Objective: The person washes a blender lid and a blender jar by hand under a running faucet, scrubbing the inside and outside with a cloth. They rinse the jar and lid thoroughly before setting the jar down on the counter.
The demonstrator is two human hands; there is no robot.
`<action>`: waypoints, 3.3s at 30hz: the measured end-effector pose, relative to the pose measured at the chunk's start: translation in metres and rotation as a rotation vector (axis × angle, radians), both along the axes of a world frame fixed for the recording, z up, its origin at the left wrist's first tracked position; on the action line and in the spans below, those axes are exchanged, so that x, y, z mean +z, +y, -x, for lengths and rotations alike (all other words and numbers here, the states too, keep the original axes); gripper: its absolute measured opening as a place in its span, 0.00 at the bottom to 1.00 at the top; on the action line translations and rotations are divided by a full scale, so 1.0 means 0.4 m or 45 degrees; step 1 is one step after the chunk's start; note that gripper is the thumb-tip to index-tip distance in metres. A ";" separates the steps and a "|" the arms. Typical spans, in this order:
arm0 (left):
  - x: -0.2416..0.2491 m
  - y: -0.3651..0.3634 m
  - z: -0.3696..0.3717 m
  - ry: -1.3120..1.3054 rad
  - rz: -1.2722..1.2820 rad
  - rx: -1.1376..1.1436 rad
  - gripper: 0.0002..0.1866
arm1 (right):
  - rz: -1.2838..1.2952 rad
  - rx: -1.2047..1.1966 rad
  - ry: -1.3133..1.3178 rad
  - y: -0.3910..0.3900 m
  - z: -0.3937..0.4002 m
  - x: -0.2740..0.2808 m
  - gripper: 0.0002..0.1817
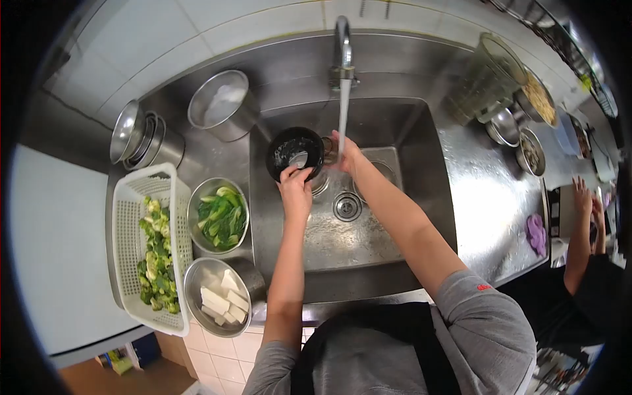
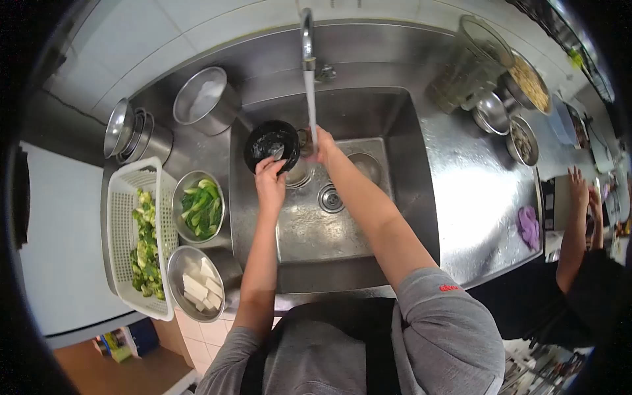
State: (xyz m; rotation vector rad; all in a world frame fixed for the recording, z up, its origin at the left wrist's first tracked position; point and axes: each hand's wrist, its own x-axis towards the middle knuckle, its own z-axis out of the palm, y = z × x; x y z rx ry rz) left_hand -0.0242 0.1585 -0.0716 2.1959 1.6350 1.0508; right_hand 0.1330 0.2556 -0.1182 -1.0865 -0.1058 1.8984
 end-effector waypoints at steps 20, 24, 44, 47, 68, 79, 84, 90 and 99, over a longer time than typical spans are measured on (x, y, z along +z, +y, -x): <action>0.010 -0.163 -0.195 -2.503 1.600 -0.484 0.23 | -1.506 0.141 -1.814 -0.374 -0.201 0.252 0.26; 0.048 -0.162 -0.170 -2.416 1.613 -0.502 0.23 | -1.616 0.361 -1.732 -0.393 -0.221 0.306 0.29; 0.127 -0.181 -0.222 -2.392 1.710 -0.951 0.22 | -1.660 0.298 -1.957 -0.484 -0.261 0.384 0.35; 0.169 -0.186 -0.265 -2.164 1.710 -1.046 0.21 | -1.515 0.074 -1.475 -0.482 -0.277 0.299 0.36; 0.286 -0.204 -0.490 -1.346 1.519 -1.139 0.46 | -0.749 -0.337 -1.297 -0.655 -0.320 0.362 0.62; 0.327 -0.124 -0.527 -0.866 0.957 -1.599 0.20 | -0.221 -1.669 -0.341 -0.697 -0.895 0.292 0.29; 0.282 -0.080 -0.501 -0.986 1.282 -1.109 0.17 | -0.269 -1.835 -0.300 -0.724 -1.127 0.169 0.26; 0.248 -0.010 -0.539 -0.837 1.309 -1.059 0.21 | -0.272 -1.908 -0.564 -0.783 -1.150 0.084 0.33; 0.276 0.183 -0.992 -0.991 0.723 -1.039 0.29 | -0.270 -1.308 -0.850 -0.707 -0.810 0.122 0.21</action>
